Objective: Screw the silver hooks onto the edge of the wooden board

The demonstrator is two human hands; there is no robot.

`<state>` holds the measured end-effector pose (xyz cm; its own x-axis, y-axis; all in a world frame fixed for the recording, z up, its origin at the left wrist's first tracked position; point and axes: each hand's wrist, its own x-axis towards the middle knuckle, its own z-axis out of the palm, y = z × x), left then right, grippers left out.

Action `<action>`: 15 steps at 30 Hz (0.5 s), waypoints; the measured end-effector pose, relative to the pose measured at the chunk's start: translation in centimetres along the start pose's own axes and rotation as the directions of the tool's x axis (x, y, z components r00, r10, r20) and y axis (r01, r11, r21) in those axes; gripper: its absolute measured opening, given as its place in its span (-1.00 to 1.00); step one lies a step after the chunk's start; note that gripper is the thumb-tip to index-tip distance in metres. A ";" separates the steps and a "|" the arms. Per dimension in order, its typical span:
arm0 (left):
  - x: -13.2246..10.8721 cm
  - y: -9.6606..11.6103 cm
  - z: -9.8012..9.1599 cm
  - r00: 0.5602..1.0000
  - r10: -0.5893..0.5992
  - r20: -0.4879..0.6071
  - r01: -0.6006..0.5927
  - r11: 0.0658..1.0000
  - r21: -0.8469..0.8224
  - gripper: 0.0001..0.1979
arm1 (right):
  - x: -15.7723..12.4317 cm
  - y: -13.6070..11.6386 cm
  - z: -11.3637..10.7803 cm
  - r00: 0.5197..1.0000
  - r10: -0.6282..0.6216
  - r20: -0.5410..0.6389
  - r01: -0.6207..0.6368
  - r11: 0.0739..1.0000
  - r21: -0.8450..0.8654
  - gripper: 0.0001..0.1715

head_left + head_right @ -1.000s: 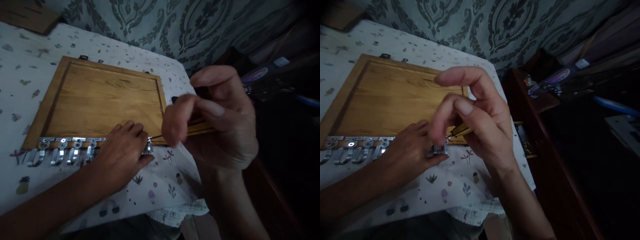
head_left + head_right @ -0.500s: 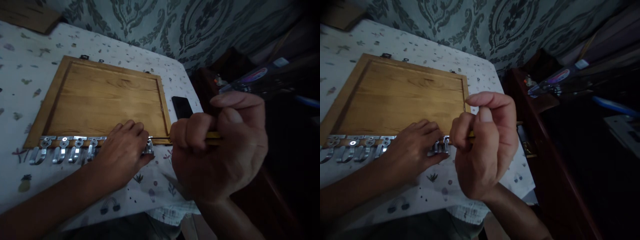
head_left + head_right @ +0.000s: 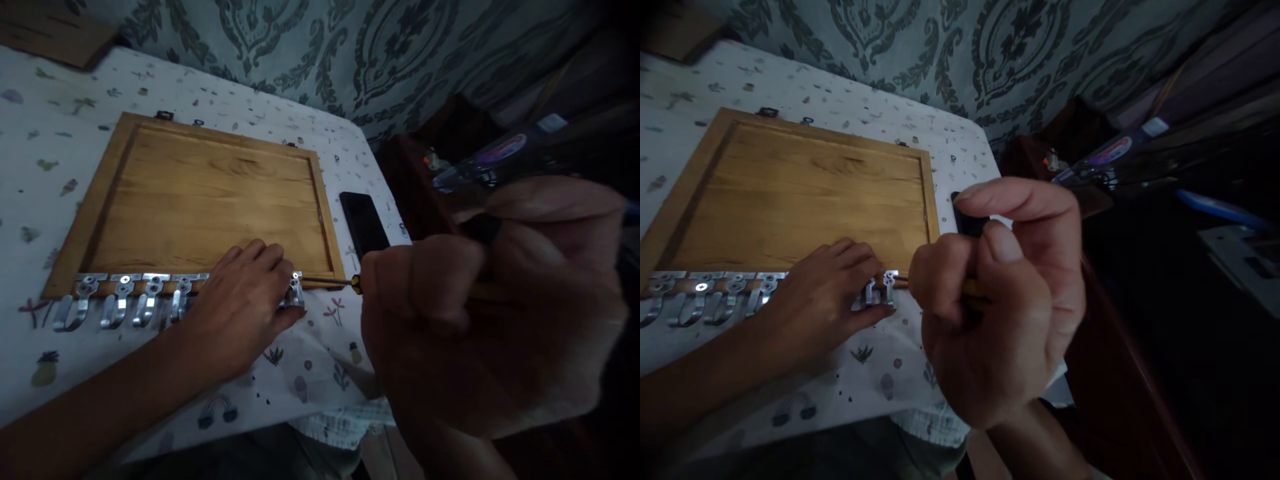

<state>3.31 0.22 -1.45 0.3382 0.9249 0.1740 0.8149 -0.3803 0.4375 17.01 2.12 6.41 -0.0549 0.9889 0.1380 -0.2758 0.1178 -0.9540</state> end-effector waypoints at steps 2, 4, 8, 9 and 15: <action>0.0 0.0 0.0 1.000 -0.005 0.010 0.005 1.000 0.012 -0.80 | 0.1 0.3 0.0 0.993 -0.090 -0.076 0.090 0.996 -0.006 -0.63; 0.0 0.0 0.0 1.000 -0.005 0.012 0.005 1.000 0.019 -0.81 | 0.2 0.6 0.0 0.987 -0.133 -0.092 0.133 0.991 -0.010 -0.63; 0.1 0.0 0.0 1.000 0.002 -0.003 -0.002 1.000 0.020 -0.81 | 0.5 0.8 -0.1 0.991 -0.119 -0.066 0.119 0.993 0.002 -0.69; 0.1 0.0 0.1 1.000 -0.001 -0.003 0.001 1.000 0.019 -0.81 | 0.5 0.8 -0.2 0.992 -0.114 -0.059 0.114 0.993 0.001 -0.70; 0.2 0.2 0.0 1.000 -0.013 -0.006 0.014 0.999 0.031 -0.81 | 0.5 1.1 -0.2 0.995 -0.093 -0.020 0.093 0.996 0.015 -0.69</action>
<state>3.53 0.31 -1.37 0.3242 0.9299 0.1736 0.8338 -0.3676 0.4118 16.90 2.74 5.37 -0.0096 0.9753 0.2207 -0.2938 0.2082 -0.9329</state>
